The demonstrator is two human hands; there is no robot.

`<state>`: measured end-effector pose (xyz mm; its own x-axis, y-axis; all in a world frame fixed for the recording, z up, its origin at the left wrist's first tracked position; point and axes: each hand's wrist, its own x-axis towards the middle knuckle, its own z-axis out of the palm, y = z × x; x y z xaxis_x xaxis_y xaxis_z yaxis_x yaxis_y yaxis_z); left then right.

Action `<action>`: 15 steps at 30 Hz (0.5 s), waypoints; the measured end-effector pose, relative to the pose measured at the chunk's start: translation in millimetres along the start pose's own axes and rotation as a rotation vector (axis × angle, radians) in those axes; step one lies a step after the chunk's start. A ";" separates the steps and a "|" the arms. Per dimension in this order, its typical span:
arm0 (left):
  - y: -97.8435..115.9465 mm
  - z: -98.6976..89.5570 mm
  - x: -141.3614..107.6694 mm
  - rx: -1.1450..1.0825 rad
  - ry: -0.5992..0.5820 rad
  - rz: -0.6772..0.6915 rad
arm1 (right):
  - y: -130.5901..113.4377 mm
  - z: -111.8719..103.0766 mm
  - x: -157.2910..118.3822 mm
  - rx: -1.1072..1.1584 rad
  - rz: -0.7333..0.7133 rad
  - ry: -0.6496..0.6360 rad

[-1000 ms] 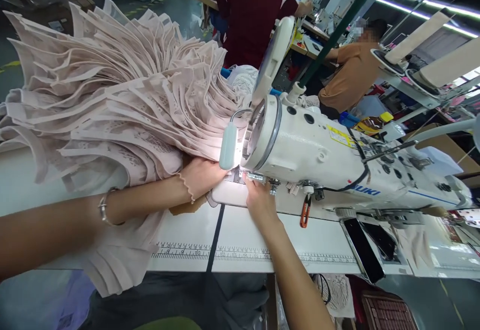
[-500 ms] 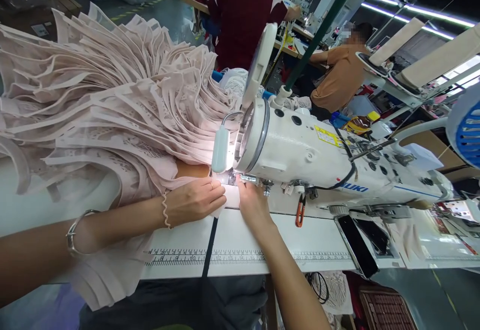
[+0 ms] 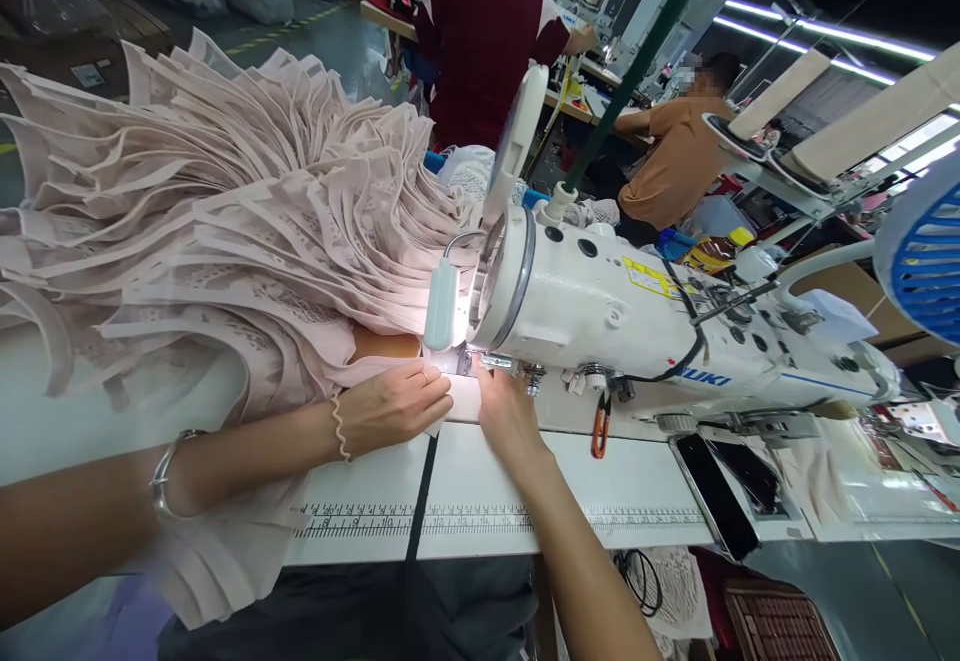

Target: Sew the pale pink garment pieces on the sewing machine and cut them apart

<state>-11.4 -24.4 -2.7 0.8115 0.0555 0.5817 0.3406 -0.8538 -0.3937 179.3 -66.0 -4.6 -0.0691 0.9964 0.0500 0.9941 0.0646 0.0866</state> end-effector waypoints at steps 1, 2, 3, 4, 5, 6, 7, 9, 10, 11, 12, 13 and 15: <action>-0.2 0.1 -0.2 -0.001 -0.008 -0.007 | 1.0 1.2 0.1 0.019 0.000 0.013; -0.4 0.2 -0.5 -0.003 -0.019 -0.010 | 2.1 2.5 0.3 0.040 -0.001 0.024; -0.7 0.3 -0.8 -0.006 -0.027 -0.012 | 3.1 3.8 0.5 0.064 0.000 0.031; -0.9 0.5 -1.2 -0.011 -0.033 -0.011 | 3.8 4.9 0.7 0.087 0.002 0.034; -1.1 0.9 -1.6 -0.014 -0.039 -0.010 | 4.3 5.6 0.9 0.108 0.003 0.035; -1.2 1.3 -2.1 -0.016 -0.047 -0.008 | 4.3 6.0 1.1 0.122 0.005 0.037; -1.2 1.9 -2.7 -0.016 -0.059 -0.008 | 3.9 5.9 1.3 0.126 0.008 0.044; -1.0 3.1 -3.8 -0.008 -0.088 -0.021 | 2.4 4.4 2.3 0.109 0.024 0.064; -0.8 3.6 -4.2 -0.001 -0.102 -0.032 | 1.6 3.4 3.2 0.096 0.030 0.069; -0.7 3.9 -4.5 0.007 -0.114 -0.048 | 0.9 2.5 4.5 0.090 0.030 0.067; -0.5 4.1 -4.7 0.018 -0.133 -0.072 | 0.4 1.9 6.0 0.097 0.018 0.059; -0.5 4.2 -5.0 0.032 -0.154 -0.094 | 0.2 2.0 7.5 0.116 -0.004 0.047; -0.4 4.8 -6.2 0.067 -0.200 -0.126 | 0.3 4.3 9.8 0.173 -0.052 0.040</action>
<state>-14.2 -21.9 -9.5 0.8361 0.2665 0.4795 0.4706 -0.7976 -0.3774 179.3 -56.0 -8.4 -0.1204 0.9886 0.0900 0.9884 0.1279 -0.0823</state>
